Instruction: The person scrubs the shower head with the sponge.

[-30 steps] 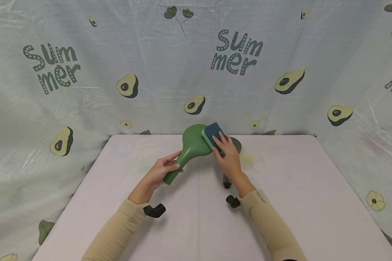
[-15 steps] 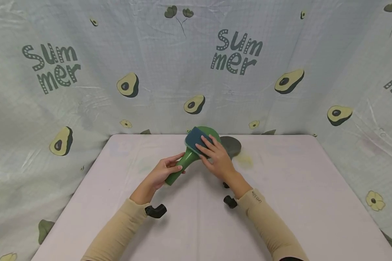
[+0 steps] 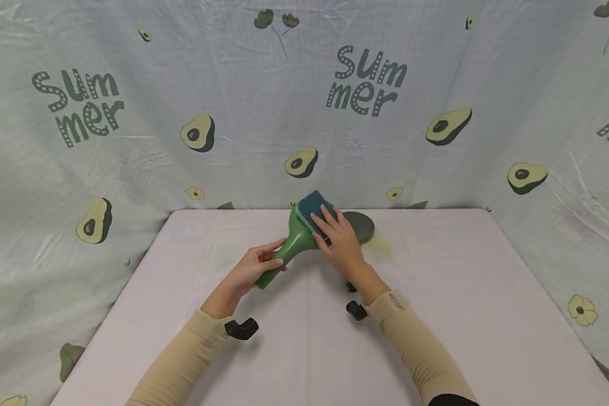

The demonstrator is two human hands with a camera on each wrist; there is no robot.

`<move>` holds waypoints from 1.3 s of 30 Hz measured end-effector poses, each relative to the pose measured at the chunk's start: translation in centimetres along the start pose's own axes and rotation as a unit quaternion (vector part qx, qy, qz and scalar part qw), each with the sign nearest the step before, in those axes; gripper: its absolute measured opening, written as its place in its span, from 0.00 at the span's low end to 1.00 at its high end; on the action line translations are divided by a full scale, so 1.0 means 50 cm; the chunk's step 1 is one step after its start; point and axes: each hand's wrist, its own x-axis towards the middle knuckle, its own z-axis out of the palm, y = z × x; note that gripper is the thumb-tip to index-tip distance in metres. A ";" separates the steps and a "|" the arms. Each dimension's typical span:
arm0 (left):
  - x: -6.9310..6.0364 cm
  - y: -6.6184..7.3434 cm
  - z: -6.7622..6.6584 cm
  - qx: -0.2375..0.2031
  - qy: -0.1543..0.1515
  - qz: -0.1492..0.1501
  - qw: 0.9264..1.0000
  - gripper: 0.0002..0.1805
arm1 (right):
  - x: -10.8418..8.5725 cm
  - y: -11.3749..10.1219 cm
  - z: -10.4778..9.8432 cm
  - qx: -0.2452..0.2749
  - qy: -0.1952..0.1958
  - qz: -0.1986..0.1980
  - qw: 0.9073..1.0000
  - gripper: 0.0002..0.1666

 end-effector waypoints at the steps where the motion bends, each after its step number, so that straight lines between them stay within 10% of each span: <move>1: 0.001 0.000 0.001 0.002 -0.003 0.001 1.000 0.31 | 0.004 -0.009 0.005 -0.004 0.001 -0.033 0.999 0.28; 8: 0.002 -0.001 0.004 0.002 -0.016 0.004 1.000 0.31 | 0.043 -0.031 0.022 -0.028 -0.025 -0.145 0.989 0.25; 18: 0.000 -0.003 0.005 0.002 -0.014 0.005 1.000 0.30 | 0.076 0.023 -0.011 -0.008 -0.050 0.078 0.996 0.25; 28: 0.008 0.002 0.001 0.007 -0.024 0.017 1.000 0.31 | 0.081 -0.036 0.013 -0.035 -0.057 -0.134 0.989 0.25; 39: -0.006 0.006 -0.014 -0.003 0.005 -0.004 1.000 0.31 | 0.062 0.044 -0.014 0.052 -0.009 0.126 0.991 0.26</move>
